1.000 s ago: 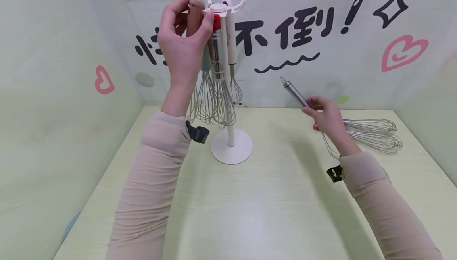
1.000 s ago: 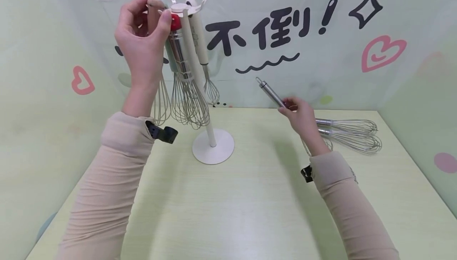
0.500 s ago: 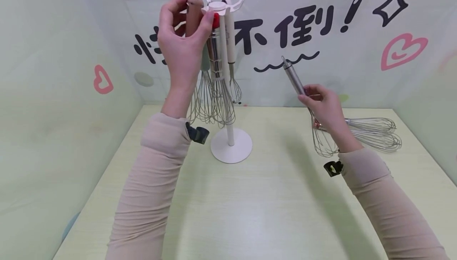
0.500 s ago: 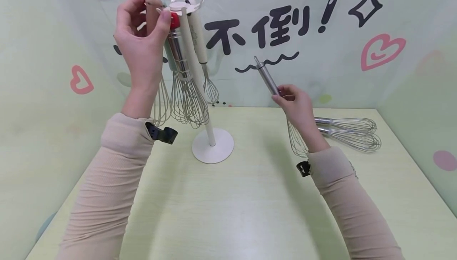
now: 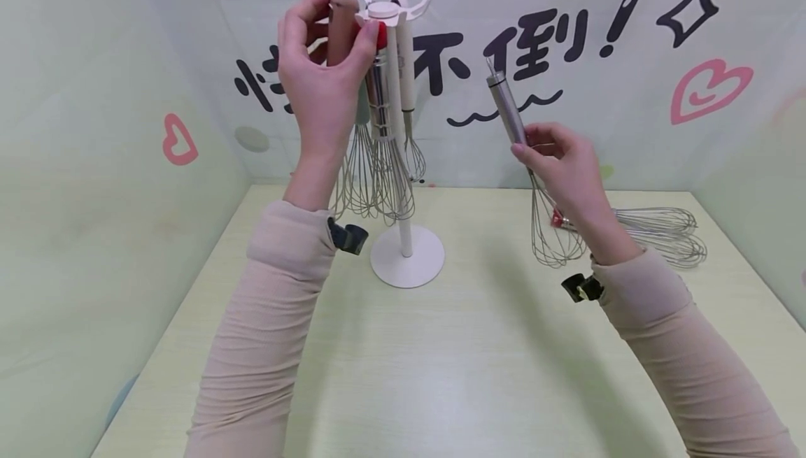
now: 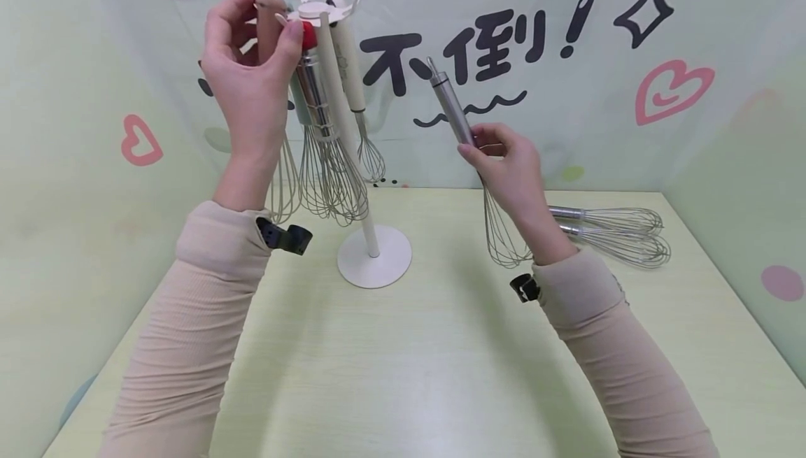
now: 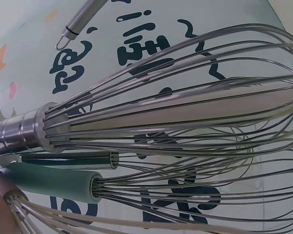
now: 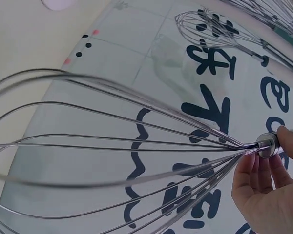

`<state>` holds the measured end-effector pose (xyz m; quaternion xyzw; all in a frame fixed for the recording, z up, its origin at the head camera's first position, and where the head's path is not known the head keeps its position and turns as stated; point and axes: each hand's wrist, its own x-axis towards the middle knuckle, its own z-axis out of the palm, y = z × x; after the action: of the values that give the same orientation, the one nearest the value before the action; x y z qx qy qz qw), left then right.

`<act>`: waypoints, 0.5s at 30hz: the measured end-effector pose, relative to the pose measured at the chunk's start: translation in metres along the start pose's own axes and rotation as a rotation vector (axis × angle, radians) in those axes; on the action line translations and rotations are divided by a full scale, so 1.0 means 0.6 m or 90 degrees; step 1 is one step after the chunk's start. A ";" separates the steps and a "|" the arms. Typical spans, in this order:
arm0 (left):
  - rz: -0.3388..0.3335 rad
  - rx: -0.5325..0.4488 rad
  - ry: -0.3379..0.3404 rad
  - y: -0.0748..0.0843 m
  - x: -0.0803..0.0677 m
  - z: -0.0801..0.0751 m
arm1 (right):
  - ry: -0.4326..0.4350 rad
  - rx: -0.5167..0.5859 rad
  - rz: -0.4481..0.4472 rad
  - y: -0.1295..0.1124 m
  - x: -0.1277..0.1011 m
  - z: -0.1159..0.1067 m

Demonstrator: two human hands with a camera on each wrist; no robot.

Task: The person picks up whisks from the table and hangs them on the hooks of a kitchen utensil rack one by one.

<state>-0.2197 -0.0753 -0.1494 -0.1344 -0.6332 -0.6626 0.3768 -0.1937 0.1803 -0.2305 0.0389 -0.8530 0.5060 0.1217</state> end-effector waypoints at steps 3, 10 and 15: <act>0.002 0.007 -0.001 -0.002 0.000 0.000 | 0.014 0.013 -0.019 -0.015 -0.005 0.005; 0.006 0.019 -0.003 -0.007 0.003 -0.003 | 0.030 0.065 -0.077 -0.047 -0.012 0.016; 0.009 0.029 -0.005 -0.012 0.005 -0.004 | 0.030 0.103 -0.105 -0.068 -0.018 0.023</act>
<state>-0.2258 -0.0790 -0.1531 -0.1333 -0.6487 -0.6446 0.3819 -0.1776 0.1476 -0.2047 0.1066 -0.8002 0.5623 0.1793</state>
